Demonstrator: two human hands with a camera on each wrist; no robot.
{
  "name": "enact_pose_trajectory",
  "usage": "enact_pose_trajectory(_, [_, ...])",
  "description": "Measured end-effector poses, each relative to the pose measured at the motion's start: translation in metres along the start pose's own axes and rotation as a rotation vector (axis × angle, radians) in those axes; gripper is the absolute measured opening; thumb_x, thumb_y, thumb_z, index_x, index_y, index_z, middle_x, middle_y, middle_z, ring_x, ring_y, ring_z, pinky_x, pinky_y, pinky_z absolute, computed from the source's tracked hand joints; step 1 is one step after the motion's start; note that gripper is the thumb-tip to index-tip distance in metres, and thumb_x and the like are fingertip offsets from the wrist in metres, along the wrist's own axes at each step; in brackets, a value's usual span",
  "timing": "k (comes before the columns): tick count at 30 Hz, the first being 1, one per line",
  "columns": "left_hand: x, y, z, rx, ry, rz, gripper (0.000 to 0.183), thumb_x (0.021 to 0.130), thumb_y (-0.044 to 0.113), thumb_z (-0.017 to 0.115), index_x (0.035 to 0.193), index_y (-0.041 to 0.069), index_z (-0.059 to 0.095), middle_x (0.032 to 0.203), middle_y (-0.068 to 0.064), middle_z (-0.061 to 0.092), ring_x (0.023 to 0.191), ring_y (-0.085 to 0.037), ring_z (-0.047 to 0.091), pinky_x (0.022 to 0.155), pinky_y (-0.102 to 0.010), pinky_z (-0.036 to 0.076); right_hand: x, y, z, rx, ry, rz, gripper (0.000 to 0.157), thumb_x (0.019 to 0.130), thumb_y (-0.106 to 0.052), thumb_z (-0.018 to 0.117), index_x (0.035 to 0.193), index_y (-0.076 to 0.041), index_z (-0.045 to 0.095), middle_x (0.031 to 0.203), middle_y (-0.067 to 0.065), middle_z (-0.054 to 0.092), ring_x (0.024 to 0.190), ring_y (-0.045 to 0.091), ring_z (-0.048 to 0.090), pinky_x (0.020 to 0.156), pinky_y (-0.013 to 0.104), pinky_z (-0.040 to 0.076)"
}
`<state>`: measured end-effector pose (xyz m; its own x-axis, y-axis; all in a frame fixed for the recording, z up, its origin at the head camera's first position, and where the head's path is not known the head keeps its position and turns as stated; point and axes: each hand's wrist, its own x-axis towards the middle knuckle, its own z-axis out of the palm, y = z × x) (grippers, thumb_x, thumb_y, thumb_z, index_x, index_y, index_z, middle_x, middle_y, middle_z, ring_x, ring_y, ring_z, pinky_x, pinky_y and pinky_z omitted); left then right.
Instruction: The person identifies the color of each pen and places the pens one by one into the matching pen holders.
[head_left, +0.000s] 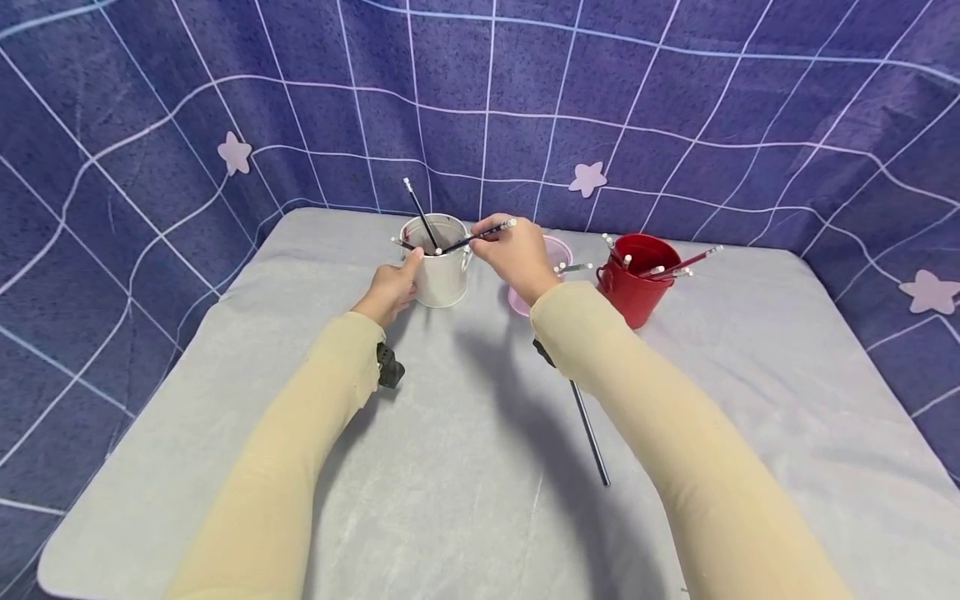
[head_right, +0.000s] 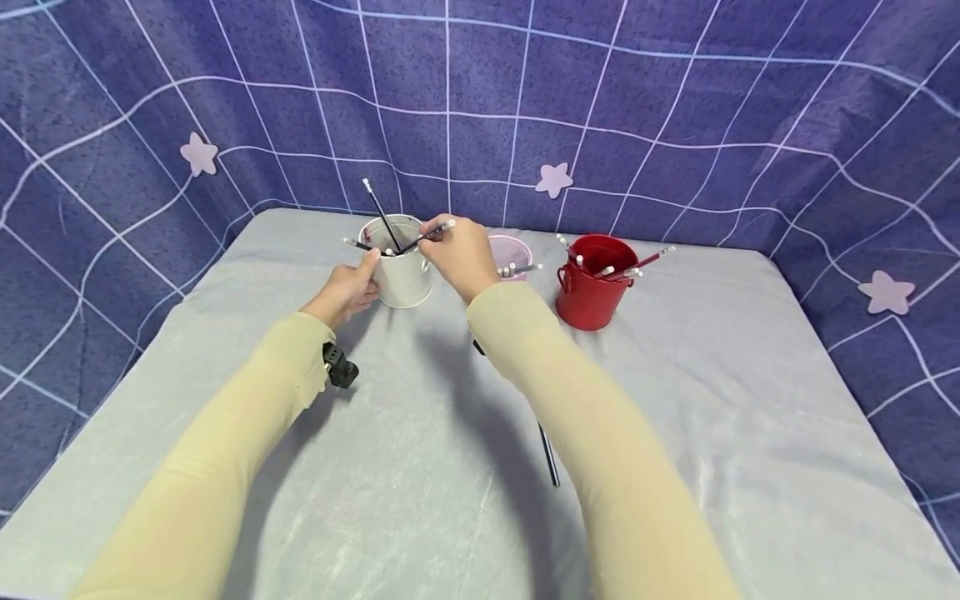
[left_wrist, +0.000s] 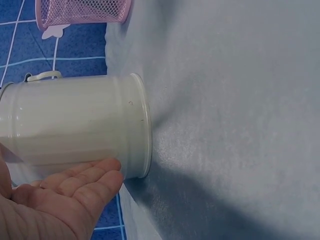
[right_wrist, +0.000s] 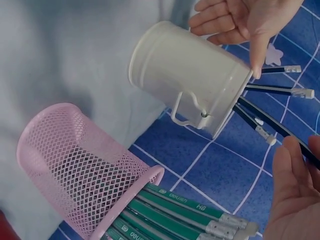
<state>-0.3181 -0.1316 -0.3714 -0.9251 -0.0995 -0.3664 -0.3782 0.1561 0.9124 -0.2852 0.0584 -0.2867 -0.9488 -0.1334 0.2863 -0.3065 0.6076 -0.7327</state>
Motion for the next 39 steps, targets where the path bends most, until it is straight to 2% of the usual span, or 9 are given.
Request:
enact_pose_trajectory(6, [-0.002,0.001,0.001,0.007,-0.004,0.003,0.079,0.098,0.049,0.043,0.143,-0.013,0.024,0.138,-0.033,0.042,0.13,-0.037,0.042,0.111,-0.045,0.033,-0.001,-0.001,0.005,-0.033,-0.047,-0.059,0.016,0.084,-0.006,0.069,0.098,0.0,0.073,0.092,0.011,0.073,0.085,0.021,0.068,0.077,0.027,0.052])
enact_pose_trajectory(11, [-0.002,0.0,-0.001,0.014,-0.001,0.012,0.08,0.099,0.05,0.042,0.143,-0.014,0.023,0.139,-0.033,0.041,0.131,-0.037,0.041,0.111,-0.044,0.032,-0.002,-0.001,0.01,-0.022,-0.041,-0.082,0.016,0.082,-0.005,0.07,0.097,0.001,0.072,0.093,0.012,0.073,0.088,0.023,0.068,0.079,0.028,0.052])
enact_pose_trajectory(14, [-0.001,-0.001,0.0,0.02,-0.004,0.011,0.08,0.099,0.051,0.042,0.143,-0.013,0.024,0.139,-0.033,0.041,0.131,-0.037,0.04,0.111,-0.044,0.031,-0.002,-0.001,0.011,-0.055,-0.031,-0.073,0.018,0.082,-0.006,0.07,0.099,0.0,0.073,0.096,0.01,0.073,0.091,0.022,0.068,0.082,0.028,0.051])
enact_pose_trajectory(18, [0.0,-0.002,0.0,0.025,-0.002,0.011,0.08,0.098,0.051,0.042,0.143,-0.013,0.024,0.139,-0.032,0.041,0.131,-0.036,0.041,0.111,-0.043,0.032,-0.002,0.0,0.012,-0.097,-0.07,-0.054,0.023,0.084,-0.007,0.067,0.106,0.0,0.072,0.098,0.01,0.073,0.091,0.022,0.067,0.082,0.028,0.051])
enact_pose_trajectory(26, [0.0,0.0,-0.001,0.018,0.013,0.014,0.08,0.098,0.051,0.042,0.143,-0.014,0.024,0.138,-0.033,0.043,0.13,-0.036,0.043,0.111,-0.043,0.033,-0.006,0.01,0.008,0.006,-0.127,0.039,0.026,0.085,-0.001,0.064,0.111,0.001,0.069,0.101,0.014,0.072,0.094,0.022,0.068,0.082,0.027,0.052])
enact_pose_trajectory(34, [0.0,0.0,0.002,0.008,0.021,0.007,0.08,0.098,0.05,0.043,0.142,-0.014,0.024,0.137,-0.032,0.043,0.13,-0.036,0.043,0.111,-0.043,0.033,-0.015,0.024,0.0,-0.012,-0.276,0.015,0.02,0.085,-0.003,0.065,0.102,0.006,0.068,0.099,0.017,0.071,0.093,0.025,0.066,0.082,0.028,0.052])
enact_pose_trajectory(39, [0.002,0.0,0.002,0.0,0.018,0.007,0.081,0.098,0.051,0.042,0.143,-0.014,0.022,0.139,-0.033,0.041,0.13,-0.036,0.041,0.112,-0.045,0.031,-0.025,0.036,-0.002,-0.2,-0.389,-0.021,0.022,0.08,-0.004,0.063,0.1,0.004,0.07,0.096,0.015,0.072,0.09,0.025,0.066,0.082,0.031,0.052])
